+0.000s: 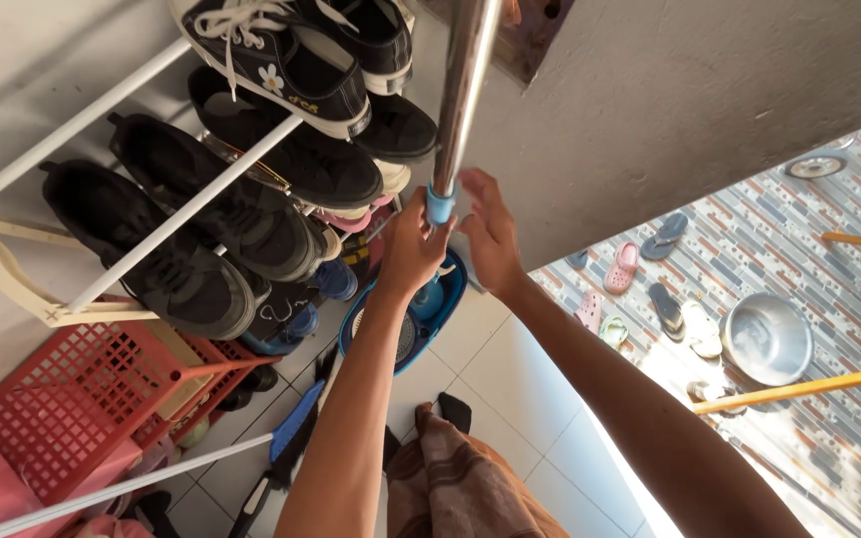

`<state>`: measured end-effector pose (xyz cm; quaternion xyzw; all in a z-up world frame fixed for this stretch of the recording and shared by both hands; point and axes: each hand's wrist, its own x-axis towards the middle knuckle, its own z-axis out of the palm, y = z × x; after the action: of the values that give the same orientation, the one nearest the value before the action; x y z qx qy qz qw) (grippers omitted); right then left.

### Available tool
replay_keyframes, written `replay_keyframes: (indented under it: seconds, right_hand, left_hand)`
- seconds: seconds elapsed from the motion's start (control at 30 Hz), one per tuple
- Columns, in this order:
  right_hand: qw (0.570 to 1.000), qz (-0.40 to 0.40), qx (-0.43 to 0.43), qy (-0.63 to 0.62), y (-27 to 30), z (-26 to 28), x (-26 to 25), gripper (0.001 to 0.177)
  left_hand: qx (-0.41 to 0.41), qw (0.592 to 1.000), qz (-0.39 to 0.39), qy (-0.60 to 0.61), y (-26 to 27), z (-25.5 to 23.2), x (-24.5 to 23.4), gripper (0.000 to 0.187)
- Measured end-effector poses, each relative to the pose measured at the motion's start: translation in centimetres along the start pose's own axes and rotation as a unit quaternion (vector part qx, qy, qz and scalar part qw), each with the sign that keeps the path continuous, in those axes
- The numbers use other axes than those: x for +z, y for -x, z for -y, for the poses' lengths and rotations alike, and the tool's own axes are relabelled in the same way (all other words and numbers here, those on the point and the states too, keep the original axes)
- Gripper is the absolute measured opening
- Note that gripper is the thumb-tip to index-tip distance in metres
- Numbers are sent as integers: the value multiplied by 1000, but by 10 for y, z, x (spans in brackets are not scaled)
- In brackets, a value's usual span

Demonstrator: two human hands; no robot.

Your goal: The recorder sweeps the floor and then assembles the handle and head of a spin mop.

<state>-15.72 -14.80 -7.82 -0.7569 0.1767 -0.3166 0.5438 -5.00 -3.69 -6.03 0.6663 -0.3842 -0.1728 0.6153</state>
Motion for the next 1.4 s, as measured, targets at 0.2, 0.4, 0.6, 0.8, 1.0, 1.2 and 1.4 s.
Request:
replay_keyframes:
  seconds: [0.2, 0.4, 0.6, 0.8, 1.0, 1.2, 1.4]
  right_hand:
    - [987, 31, 115, -109, -33, 87, 15, 38]
    - [986, -13, 118, 117, -47, 119, 21, 41]
    - [996, 20, 35, 83, -44, 100, 25, 42]
    - [985, 34, 96, 138, -45, 96, 21, 40]
    - [981, 33, -84, 171, -31, 68, 22, 38]
    - [978, 61, 70, 186, -43, 74, 30, 50]
    - [980, 49, 100, 168, -47, 85, 34, 47]
  left_hand:
    - [27, 999, 22, -20, -9, 21, 0, 20]
    - [25, 999, 36, -27, -16, 11, 5, 28]
    - [37, 998, 25, 35, -10, 34, 12, 49]
    - [-88, 991, 62, -80, -12, 43, 18, 79]
    - [-126, 985, 82, -88, 1, 30, 11, 83]
    - [-57, 996, 48, -55, -1, 51, 8, 86]
    - [-131, 987, 67, -69, -11, 41, 10, 78]
